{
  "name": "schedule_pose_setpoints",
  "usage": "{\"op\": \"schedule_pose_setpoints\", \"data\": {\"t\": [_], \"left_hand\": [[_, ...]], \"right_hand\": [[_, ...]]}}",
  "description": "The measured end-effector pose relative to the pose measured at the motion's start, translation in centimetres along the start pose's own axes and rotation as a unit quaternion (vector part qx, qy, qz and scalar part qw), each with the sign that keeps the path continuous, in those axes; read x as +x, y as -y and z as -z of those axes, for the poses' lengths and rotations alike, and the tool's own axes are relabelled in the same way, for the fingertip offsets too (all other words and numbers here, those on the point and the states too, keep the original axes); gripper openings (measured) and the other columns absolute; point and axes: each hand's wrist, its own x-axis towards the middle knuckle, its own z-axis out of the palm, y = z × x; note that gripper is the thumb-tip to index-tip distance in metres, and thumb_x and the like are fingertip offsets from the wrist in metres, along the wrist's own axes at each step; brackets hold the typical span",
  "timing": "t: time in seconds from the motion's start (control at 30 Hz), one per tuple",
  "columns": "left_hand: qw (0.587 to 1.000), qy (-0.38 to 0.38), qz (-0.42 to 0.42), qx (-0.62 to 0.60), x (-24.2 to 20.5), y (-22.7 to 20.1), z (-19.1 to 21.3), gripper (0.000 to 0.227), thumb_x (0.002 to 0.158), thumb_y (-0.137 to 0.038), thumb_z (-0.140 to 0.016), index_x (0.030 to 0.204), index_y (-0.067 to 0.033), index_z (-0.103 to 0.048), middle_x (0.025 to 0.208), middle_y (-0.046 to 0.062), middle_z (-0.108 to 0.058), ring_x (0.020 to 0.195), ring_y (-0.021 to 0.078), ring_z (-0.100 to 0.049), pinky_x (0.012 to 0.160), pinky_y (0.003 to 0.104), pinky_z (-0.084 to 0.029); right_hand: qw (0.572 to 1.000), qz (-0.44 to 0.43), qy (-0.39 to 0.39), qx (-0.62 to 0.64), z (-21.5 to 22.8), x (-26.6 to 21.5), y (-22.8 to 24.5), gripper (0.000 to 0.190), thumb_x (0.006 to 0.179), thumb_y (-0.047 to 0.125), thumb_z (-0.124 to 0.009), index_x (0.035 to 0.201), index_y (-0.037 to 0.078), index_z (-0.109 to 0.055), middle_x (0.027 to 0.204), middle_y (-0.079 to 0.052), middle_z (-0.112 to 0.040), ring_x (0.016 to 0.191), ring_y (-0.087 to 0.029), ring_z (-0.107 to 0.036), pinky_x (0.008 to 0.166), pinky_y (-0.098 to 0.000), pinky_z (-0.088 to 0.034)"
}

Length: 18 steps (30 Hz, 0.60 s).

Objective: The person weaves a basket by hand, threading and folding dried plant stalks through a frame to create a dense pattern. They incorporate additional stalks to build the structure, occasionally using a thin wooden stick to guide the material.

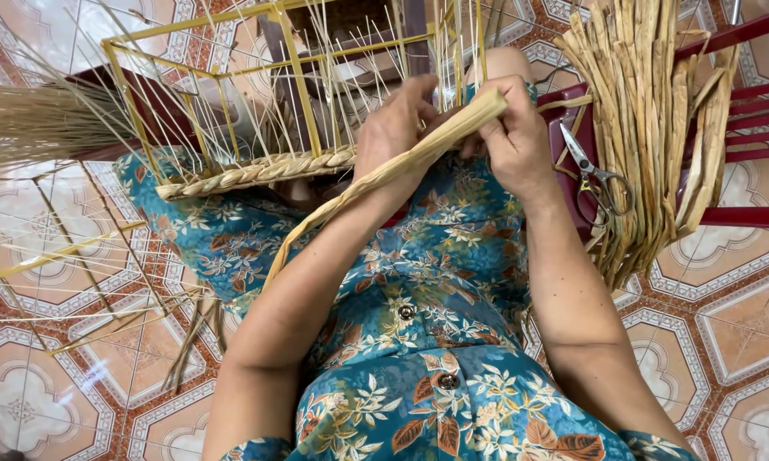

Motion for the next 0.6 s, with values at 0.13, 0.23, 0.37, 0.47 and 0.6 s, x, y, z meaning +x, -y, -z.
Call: {"op": "schedule_pose_setpoints", "data": {"t": [0.13, 0.23, 0.37, 0.47, 0.6], "left_hand": [[0.999, -0.003, 0.038, -0.008, -0.3, 1.2, -2.0, 0.023, 0.103, -0.027, -0.068, 0.093, -0.0069, -0.074, 0.086, 0.011, -0.073, 0.071, 0.0211, -0.070, 0.062, 0.034, -0.056], [0.963, -0.001, 0.083, -0.257, -1.1, 2.1, -2.2, 0.028, 0.109, -0.028, -0.059, 0.104, -0.0042, -0.073, 0.091, 0.010, -0.075, 0.080, 0.0211, -0.073, 0.071, 0.035, -0.063], [0.782, 0.023, 0.114, -0.612, -3.2, -1.4, 2.6, 0.048, 0.111, -0.035, -0.050, 0.150, -0.0067, -0.054, 0.106, 0.017, -0.076, 0.102, 0.0232, -0.077, 0.092, 0.037, -0.067], [0.768, -0.038, 0.035, -0.638, -4.0, -4.5, 5.1, 0.065, 0.102, -0.037, -0.063, 0.155, -0.0190, -0.030, 0.146, 0.008, -0.059, 0.119, 0.0189, -0.073, 0.100, 0.032, -0.063], [0.986, -0.109, -0.066, -0.112, -5.6, -2.4, 4.3, 0.066, 0.107, -0.030, -0.072, 0.158, -0.0126, -0.033, 0.155, 0.015, -0.047, 0.120, 0.0176, -0.070, 0.097, 0.026, -0.067]], "right_hand": [[1.000, -0.010, 0.008, -0.014, 0.3, 0.4, -0.3, 0.007, 0.115, 0.006, -0.053, 0.121, 0.003, -0.050, 0.097, -0.005, -0.069, 0.074, -0.011, -0.068, 0.062, -0.0234, -0.055], [0.998, -0.032, 0.014, -0.050, 0.3, 1.3, -0.9, 0.007, 0.112, 0.004, -0.056, 0.119, 0.003, -0.057, 0.091, -0.003, -0.071, 0.070, -0.008, -0.068, 0.057, -0.0218, -0.054], [0.998, -0.045, 0.011, -0.053, -0.6, 1.8, -0.5, 0.011, 0.104, 0.002, -0.066, 0.113, 0.003, -0.073, 0.087, -0.003, -0.072, 0.066, -0.006, -0.062, 0.055, -0.0212, -0.050], [0.992, -0.029, 0.015, -0.126, -1.1, 1.7, 0.3, 0.015, 0.101, 0.000, -0.068, 0.111, 0.005, -0.077, 0.085, -0.002, -0.074, 0.066, -0.005, -0.061, 0.057, -0.0213, -0.050], [0.981, 0.033, 0.048, -0.187, -0.5, 1.2, 0.6, 0.020, 0.103, -0.003, -0.066, 0.117, 0.006, -0.077, 0.094, -0.002, -0.076, 0.079, -0.005, -0.066, 0.068, -0.0212, -0.054]]}}
